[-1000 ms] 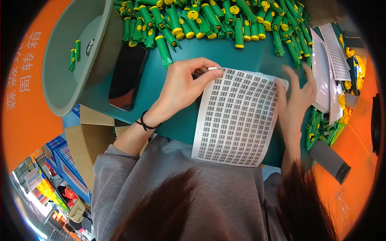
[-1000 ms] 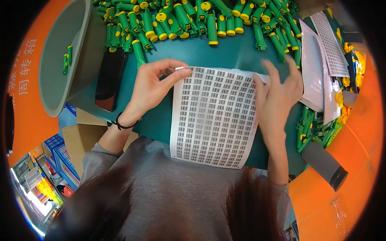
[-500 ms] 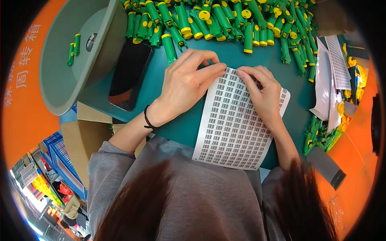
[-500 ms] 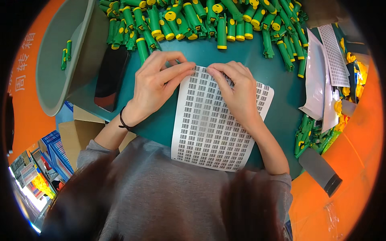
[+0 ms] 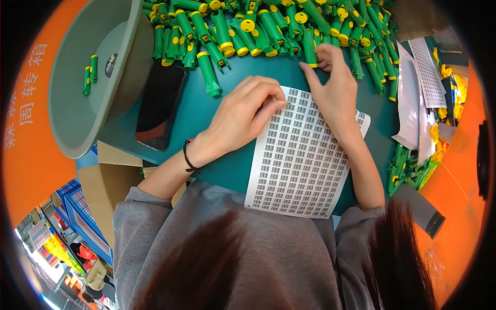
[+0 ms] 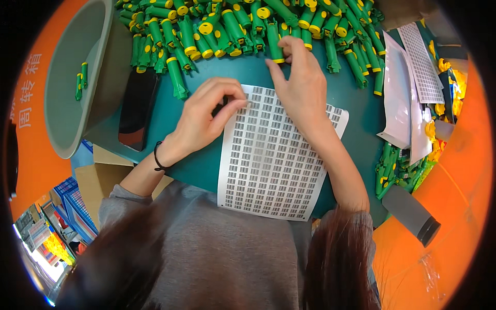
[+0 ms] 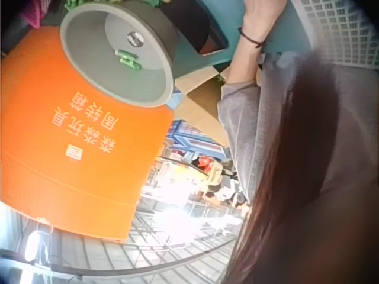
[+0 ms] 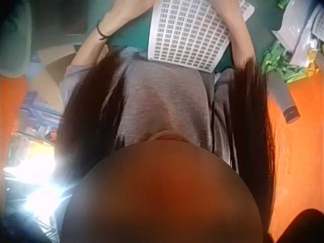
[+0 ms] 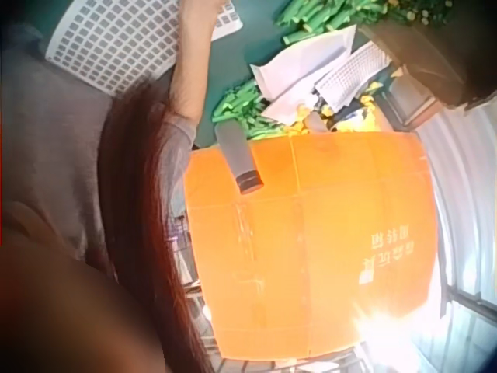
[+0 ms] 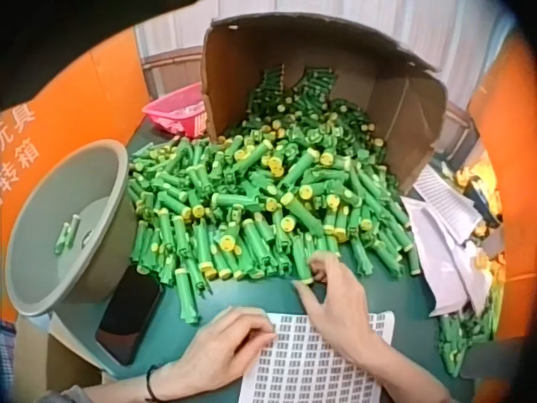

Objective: Applying identification stickers from a sheet onto green toy components at a factory workbench.

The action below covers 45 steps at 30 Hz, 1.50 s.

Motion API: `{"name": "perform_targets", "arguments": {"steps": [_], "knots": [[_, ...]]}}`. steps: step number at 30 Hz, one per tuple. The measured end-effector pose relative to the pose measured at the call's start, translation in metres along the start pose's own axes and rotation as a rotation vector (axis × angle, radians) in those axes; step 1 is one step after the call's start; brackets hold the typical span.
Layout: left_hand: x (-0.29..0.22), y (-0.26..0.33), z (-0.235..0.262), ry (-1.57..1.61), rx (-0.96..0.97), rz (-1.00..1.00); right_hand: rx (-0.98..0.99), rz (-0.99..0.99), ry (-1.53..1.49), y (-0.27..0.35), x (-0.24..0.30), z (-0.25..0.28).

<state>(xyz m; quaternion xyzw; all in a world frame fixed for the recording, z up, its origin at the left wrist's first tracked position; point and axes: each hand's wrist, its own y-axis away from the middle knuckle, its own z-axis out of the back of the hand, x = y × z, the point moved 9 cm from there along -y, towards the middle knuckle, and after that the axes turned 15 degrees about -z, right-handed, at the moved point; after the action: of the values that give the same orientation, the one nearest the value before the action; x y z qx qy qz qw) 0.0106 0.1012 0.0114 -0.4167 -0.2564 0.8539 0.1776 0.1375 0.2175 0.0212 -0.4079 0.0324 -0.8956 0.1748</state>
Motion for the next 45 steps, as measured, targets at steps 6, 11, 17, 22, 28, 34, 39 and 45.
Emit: {"name": "perform_targets", "arguments": {"steps": [6,11,17,22,28,34,39,45], "knots": [[-0.019,-0.028,0.031,0.105,-0.171,0.038,0.142,-0.111,-0.520,0.028,-0.020,0.036],[-0.029,-0.039,0.013,0.298,-0.095,0.129,0.460,-0.467,-0.830,0.073,-0.030,0.028],[-0.035,-0.036,-0.018,0.449,0.110,0.320,0.468,-0.319,-0.806,0.092,-0.034,0.036],[-0.028,-0.030,-0.029,0.554,0.120,0.437,0.444,-0.231,-0.829,0.090,-0.032,0.033],[-0.007,-0.012,-0.055,0.916,-0.333,0.490,0.501,-0.315,-0.698,0.095,-0.027,0.005],[-0.016,-0.023,-0.054,1.093,-0.336,0.461,0.566,-0.600,-0.981,0.099,-0.038,-0.001],[-0.029,-0.021,-0.023,0.632,-0.131,0.227,0.404,-0.197,-1.005,0.084,-0.033,0.032],[-0.033,-0.017,-0.021,0.572,-0.101,0.201,0.475,-0.521,-1.082,0.094,-0.046,0.026]]}}
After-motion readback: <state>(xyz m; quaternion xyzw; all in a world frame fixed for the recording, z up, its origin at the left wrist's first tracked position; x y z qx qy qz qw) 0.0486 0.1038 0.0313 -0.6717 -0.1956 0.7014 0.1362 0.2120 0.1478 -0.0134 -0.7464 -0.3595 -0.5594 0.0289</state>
